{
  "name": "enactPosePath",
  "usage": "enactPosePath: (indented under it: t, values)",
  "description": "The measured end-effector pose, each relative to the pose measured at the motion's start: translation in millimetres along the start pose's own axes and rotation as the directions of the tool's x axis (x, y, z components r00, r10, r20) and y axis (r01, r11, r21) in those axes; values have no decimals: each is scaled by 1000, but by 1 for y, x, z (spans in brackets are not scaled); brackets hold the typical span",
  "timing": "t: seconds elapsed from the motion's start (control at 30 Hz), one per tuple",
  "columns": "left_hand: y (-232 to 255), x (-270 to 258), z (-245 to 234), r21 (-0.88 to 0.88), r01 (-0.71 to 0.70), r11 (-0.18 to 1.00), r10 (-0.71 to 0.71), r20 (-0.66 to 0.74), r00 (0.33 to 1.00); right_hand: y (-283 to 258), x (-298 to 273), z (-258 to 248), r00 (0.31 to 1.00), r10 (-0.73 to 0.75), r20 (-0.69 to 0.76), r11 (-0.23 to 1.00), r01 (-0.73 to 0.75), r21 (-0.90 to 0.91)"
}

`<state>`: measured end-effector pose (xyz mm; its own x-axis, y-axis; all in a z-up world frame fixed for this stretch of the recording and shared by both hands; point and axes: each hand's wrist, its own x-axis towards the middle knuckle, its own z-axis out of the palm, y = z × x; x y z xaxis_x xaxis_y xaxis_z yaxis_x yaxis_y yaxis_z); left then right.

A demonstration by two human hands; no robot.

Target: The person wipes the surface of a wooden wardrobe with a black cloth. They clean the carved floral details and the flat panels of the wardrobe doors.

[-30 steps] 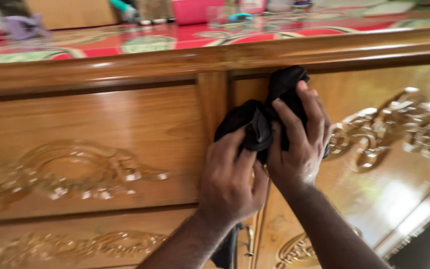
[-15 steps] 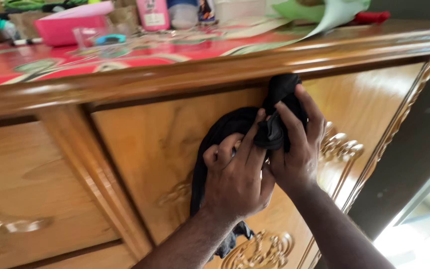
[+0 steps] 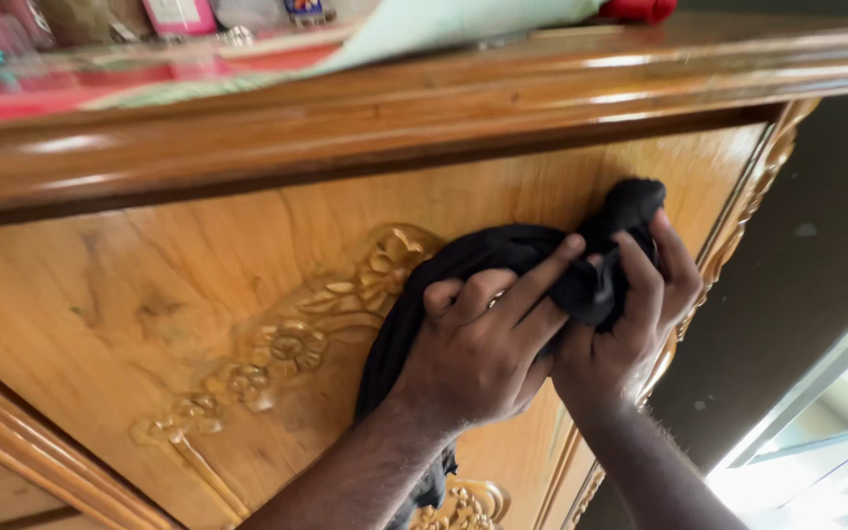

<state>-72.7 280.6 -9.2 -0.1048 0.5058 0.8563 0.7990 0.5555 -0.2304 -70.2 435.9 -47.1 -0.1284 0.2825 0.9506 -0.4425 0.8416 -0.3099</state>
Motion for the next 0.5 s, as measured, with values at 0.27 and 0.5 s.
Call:
enactPosePath:
  t: [0.27, 0.5]
  values:
    - [10, -60, 32, 43, -75, 996, 70, 105, 992, 24, -63, -6, 997, 37, 67, 998, -33, -55]
    - [15, -130, 50, -98, -117, 988, 142, 309, 940, 13, -150, -13, 929, 322, 180, 946, -313, -80]
